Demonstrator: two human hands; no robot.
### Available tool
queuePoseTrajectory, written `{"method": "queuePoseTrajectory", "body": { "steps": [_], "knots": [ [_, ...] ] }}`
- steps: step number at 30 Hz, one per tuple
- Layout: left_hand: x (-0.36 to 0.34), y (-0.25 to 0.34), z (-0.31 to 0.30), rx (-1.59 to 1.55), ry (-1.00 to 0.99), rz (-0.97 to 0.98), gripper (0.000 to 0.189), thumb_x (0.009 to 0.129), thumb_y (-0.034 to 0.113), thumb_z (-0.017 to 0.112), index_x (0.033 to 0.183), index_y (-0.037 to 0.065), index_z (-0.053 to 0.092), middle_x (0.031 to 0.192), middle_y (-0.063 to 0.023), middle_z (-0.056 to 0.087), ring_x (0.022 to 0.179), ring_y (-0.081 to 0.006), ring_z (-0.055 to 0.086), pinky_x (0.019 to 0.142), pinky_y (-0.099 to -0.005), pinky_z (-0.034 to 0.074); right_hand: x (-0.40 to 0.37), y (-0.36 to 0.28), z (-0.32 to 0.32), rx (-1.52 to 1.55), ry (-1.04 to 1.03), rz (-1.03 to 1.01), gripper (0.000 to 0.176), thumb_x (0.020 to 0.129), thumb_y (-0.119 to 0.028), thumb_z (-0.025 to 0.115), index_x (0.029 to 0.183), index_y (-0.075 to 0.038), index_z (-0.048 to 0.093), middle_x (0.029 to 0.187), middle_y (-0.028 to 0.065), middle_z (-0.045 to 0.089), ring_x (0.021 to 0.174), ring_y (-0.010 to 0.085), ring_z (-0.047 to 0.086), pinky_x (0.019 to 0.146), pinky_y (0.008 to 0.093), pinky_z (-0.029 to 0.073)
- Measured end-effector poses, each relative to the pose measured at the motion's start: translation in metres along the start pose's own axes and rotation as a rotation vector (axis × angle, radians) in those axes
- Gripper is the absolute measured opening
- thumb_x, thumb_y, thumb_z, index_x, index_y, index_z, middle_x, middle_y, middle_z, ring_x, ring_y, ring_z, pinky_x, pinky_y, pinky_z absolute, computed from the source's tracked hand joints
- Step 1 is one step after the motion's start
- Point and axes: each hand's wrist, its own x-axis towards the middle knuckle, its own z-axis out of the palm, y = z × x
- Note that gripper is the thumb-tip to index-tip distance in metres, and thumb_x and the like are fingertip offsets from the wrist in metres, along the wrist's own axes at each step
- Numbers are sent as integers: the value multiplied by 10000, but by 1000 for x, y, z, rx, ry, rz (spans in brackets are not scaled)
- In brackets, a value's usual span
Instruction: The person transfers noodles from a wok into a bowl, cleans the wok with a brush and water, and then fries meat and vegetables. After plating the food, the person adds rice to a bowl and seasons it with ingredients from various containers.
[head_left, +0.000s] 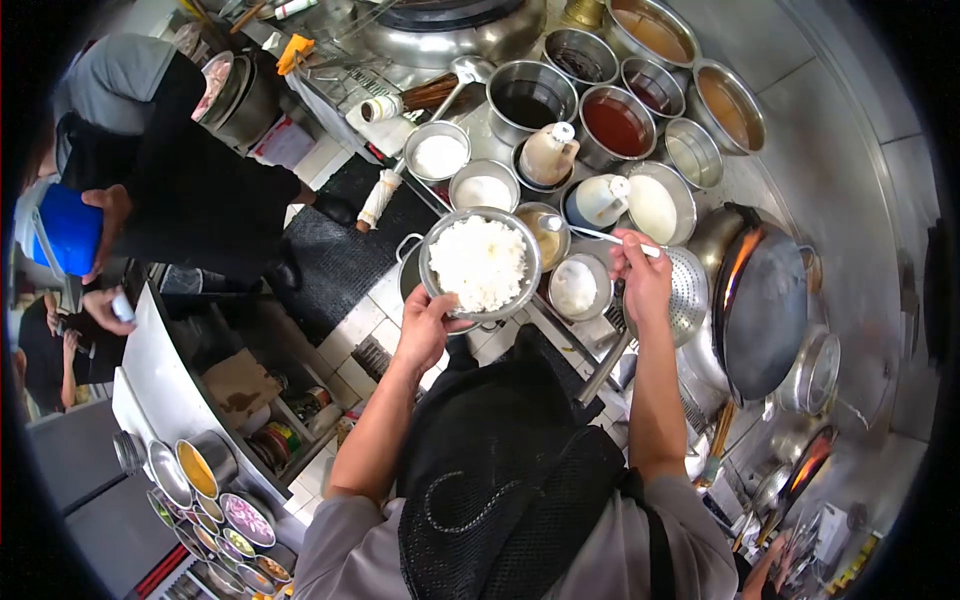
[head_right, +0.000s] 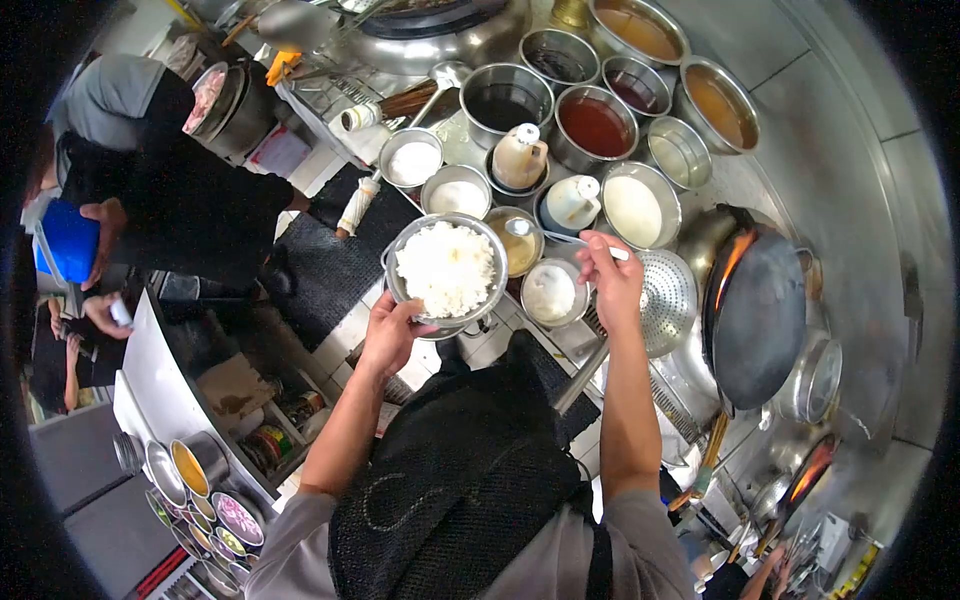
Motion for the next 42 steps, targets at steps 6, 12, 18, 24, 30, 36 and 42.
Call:
{"method": "queuePoseTrajectory", "body": {
  "steps": [6, 12, 18, 24, 30, 36, 42],
  "knots": [
    [-6, -19, -17, -5, -20, 59, 297, 894, 12, 525, 1190, 11, 544, 1100, -121, 646, 930, -214, 666, 741, -374, 609, -3, 25, -7, -296, 97, -26, 270, 953, -253, 610, 1054, -9, 665, 778, 38, 635, 611, 61, 529, 528, 229, 486],
    [-17, -13, -47, 91, 133, 74, 268, 875, 33, 537, 1141, 32, 568, 1055, -106, 667, 890, -202, 672, 731, -353, 584, 10, 48, 18, -630, 18, 32, 266, 928, -272, 629, 1031, -33, 687, 766, 73, 676, 623, 103, 588, 534, 266, 464],
    [-21, -13, -63, 84, 190, 127, 258, 883, 35, 532, 1139, 46, 565, 1046, -86, 669, 849, -183, 679, 692, -325, 586, 24, 62, 25, -523, -119, 91, 287, 932, -275, 616, 1032, -14, 681, 791, 71, 667, 619, 104, 581, 566, 253, 488],
    [-23, -13, -61, 69, 197, 121, 249, 894, 39, 525, 1140, 41, 566, 1055, -90, 666, 869, -177, 675, 712, -320, 584, 12, 57, -5, -196, -23, 193, 279, 926, -251, 631, 1067, -12, 664, 806, 48, 639, 641, 82, 553, 544, 259, 499],
    [-20, -11, -47, 86, 166, 126, 244, 897, 44, 525, 1137, 36, 567, 1055, -95, 669, 863, -176, 672, 695, -316, 580, -2, 42, -36, 76, 11, 179, 265, 943, -233, 620, 1088, -12, 643, 814, 51, 641, 647, 88, 546, 554, 260, 476],
    [-18, -10, -37, 70, 137, 129, 228, 904, 38, 534, 1126, 16, 578, 1029, -103, 671, 856, -183, 674, 704, -330, 586, -1, 43, -46, 112, 29, 141, 266, 946, -235, 619, 1087, -10, 647, 819, 44, 644, 655, 84, 548, 553, 262, 483],
    [-20, -14, -36, 64, 124, 124, 264, 887, 39, 537, 1150, 45, 568, 1056, -89, 670, 863, -176, 673, 696, -317, 584, 6, 47, -26, -66, 3, 140, 278, 945, -235, 622, 1089, 1, 650, 822, 51, 641, 657, 79, 541, 546, 252, 497]
  ]
}}
